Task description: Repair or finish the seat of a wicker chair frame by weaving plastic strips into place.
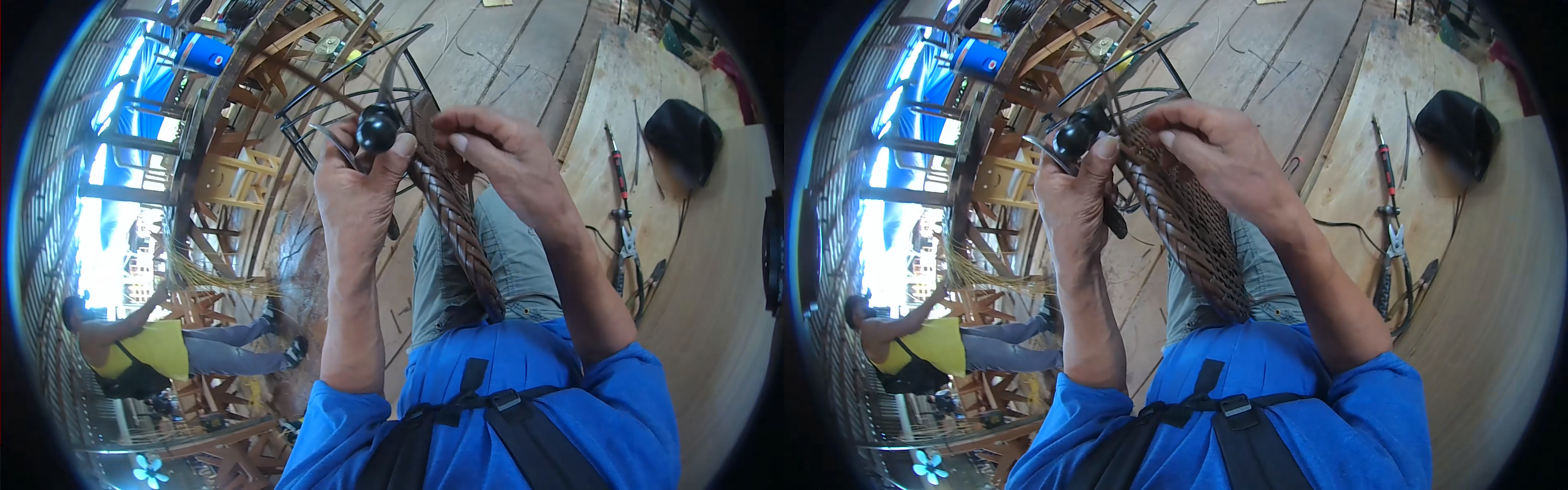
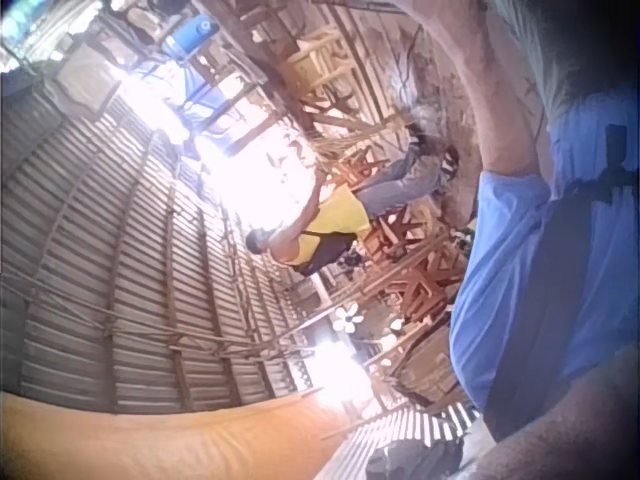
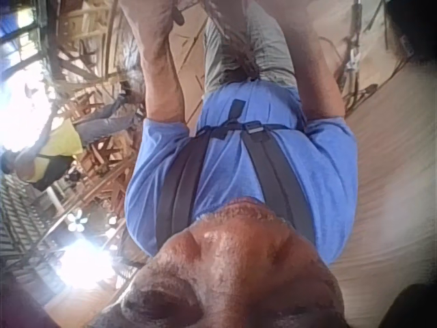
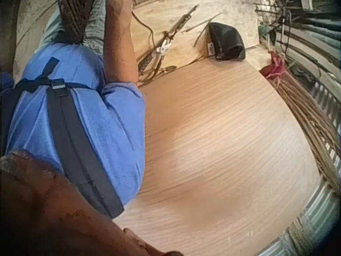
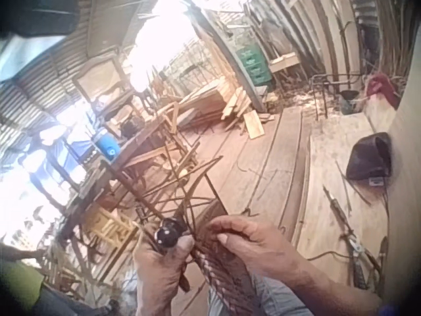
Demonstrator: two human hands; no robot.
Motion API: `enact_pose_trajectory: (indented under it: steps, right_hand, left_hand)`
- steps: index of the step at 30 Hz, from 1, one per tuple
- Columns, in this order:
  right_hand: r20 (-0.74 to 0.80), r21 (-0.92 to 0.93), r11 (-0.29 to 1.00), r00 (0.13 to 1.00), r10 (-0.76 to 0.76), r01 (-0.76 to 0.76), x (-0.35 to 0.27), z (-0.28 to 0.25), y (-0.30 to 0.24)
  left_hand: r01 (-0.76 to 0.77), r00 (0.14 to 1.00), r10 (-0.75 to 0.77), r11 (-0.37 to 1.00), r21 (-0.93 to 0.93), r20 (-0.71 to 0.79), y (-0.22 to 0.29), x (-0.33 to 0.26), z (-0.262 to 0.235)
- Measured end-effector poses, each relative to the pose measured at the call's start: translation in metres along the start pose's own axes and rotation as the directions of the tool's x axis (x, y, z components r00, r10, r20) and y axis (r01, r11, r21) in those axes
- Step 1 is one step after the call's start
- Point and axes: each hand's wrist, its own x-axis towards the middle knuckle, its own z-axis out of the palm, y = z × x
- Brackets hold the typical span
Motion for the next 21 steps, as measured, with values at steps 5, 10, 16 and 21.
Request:
enact_pose_trajectory:
  steps: [5, 10, 16, 21]
  right_hand:
    - [0.101, 0.212, 0.963, 0.976, -0.193, 0.168, 0.028, 0.004, 0.006]
    - [0.294, 0.346, 0.935, 0.938, -0.186, 0.077, 0.034, -0.012, 0.014]
    - [0.124, 0.590, 0.784, 0.939, -0.321, 0.191, 0.018, -0.016, 0.058]
    - [0.067, 0.565, 0.789, 0.940, -0.336, 0.242, 0.007, -0.019, 0.054]
  left_hand:
    - [-0.001, 0.998, 0.002, 1.000, 0.007, -0.067, -0.001, -0.002, 0.010]
    - [-0.017, 0.992, 0.005, 0.995, -0.100, -0.126, -0.011, -0.005, 0.001]
    - [-0.025, 0.998, 0.014, 0.985, -0.170, -0.068, -0.009, -0.006, 0.003]
    - [-0.008, 0.994, -0.001, 0.997, -0.082, -0.109, -0.010, -0.008, 0.009]
